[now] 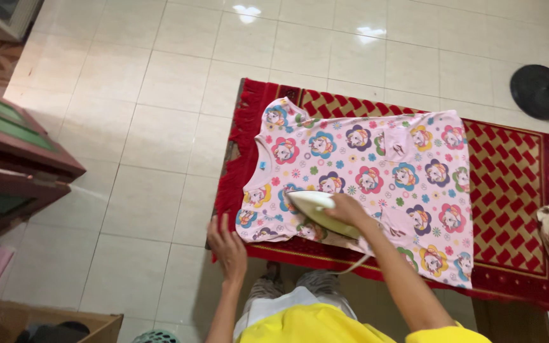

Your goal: The person irons a pink patterned shirt laid out on a red patterned mat. They use a white iron to smooth the fabric, moving it across the surface and occasionally adjusting the shirt with their left hand.

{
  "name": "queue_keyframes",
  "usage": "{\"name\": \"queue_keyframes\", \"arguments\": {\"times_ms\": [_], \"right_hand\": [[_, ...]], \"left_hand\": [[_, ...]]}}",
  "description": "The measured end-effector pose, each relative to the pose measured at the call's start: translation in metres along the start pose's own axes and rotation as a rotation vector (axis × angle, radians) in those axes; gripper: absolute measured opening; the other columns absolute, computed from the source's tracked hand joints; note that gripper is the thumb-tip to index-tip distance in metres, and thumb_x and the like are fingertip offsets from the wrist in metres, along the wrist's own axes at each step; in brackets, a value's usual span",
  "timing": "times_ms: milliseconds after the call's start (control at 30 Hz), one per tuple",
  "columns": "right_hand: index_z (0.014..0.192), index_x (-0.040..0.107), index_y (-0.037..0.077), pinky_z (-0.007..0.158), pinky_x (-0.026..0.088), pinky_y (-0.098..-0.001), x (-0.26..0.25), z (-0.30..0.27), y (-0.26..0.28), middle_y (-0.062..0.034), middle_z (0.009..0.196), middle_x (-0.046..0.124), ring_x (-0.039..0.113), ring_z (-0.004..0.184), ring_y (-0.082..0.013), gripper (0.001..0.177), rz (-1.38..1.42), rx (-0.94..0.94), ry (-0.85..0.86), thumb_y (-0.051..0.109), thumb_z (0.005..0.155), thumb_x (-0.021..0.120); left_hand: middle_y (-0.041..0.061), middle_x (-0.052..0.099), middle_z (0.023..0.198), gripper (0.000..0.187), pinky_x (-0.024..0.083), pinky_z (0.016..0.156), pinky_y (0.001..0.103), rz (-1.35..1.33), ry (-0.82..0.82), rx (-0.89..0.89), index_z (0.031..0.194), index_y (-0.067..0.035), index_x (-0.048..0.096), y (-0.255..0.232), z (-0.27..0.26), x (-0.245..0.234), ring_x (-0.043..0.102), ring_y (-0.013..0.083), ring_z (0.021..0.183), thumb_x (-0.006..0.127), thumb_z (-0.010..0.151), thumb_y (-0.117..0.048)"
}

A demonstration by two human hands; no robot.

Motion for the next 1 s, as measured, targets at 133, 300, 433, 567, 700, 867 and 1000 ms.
{"name": "queue_keyframes", "arguments": {"times_ms": [133,300,433,567,700,867,1000], "right_hand": [[0.103,0.079,0.003,0.066,0.060,-0.0390,-0.023,-0.024,-0.056,-0.0168,0.081,0.078,0.077,0.069,-0.0234,0.040,0.128,-0.008,-0.135,0.034,0.077,0.075],[0.097,0.077,-0.002,0.064,0.057,-0.0411,0.016,0.008,-0.019,-0.0185,0.081,0.077,0.074,0.069,-0.0282,0.054,0.170,-0.030,-0.111,0.048,0.077,0.080],[0.102,0.075,0.000,0.071,0.058,-0.0475,0.038,0.029,0.039,-0.0245,0.087,0.075,0.075,0.080,-0.0382,0.045,0.207,-0.103,-0.315,0.034,0.073,0.077],[0.099,0.076,-0.002,0.074,0.058,-0.0493,0.036,0.013,0.042,-0.0270,0.088,0.073,0.073,0.085,-0.0413,0.041,0.168,0.072,-0.411,0.035,0.081,0.077],[0.101,0.072,0.002,0.065,0.061,-0.0478,0.024,-0.036,-0.019,-0.0192,0.083,0.076,0.079,0.073,-0.0364,0.051,0.519,0.464,-0.322,0.049,0.081,0.073],[0.090,0.077,-0.007,0.065,0.056,-0.0516,0.005,-0.094,-0.091,-0.0270,0.077,0.076,0.076,0.072,-0.0405,0.061,0.625,0.630,-0.504,0.054,0.087,0.071],[0.094,0.074,-0.006,0.069,0.057,-0.0498,0.005,-0.085,-0.095,-0.0296,0.082,0.071,0.072,0.082,-0.0441,0.059,0.394,0.594,-0.639,0.051,0.084,0.077]], "left_hand": [[0.023,0.039,0.154,0.055,0.026,0.119,0.058,-0.002,0.240,0.245,0.147,-0.004,0.044,-0.036,0.003,0.038,0.032,0.0443,0.147,0.054,0.093,-0.003],[0.020,0.038,0.157,0.054,0.022,0.119,0.058,0.019,0.360,0.354,0.147,-0.003,0.046,-0.042,-0.003,0.069,0.032,0.0397,0.146,0.054,0.094,-0.008],[0.022,0.040,0.156,0.052,0.024,0.120,0.056,0.047,0.369,0.344,0.143,-0.002,0.049,-0.029,0.001,0.070,0.034,0.0392,0.146,0.054,0.092,-0.007],[0.019,0.048,0.147,0.047,0.028,0.119,0.055,0.102,0.332,0.249,0.139,-0.005,0.052,-0.036,0.002,0.074,0.041,0.0365,0.140,0.056,0.092,-0.007],[0.022,0.050,0.137,0.050,0.027,0.115,0.059,0.137,0.270,0.170,0.136,-0.005,0.053,-0.056,0.014,0.096,0.042,0.0400,0.135,0.061,0.087,-0.009],[0.028,0.037,0.153,0.059,0.024,0.120,0.057,-0.025,0.443,0.391,0.148,0.000,0.044,-0.108,0.020,0.159,0.032,0.0451,0.144,0.059,0.092,-0.010],[0.021,0.028,0.161,0.063,0.016,0.120,0.059,0.020,0.545,0.496,0.153,-0.007,0.038,-0.144,0.025,0.192,0.021,0.0424,0.151,0.057,0.095,-0.021]]}}
Point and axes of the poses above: each hand's wrist, its own z-axis towards the middle knuckle, its own x-axis out of the palm, y = z × x, the point moved 6 cm from there along z, towards the middle knuckle
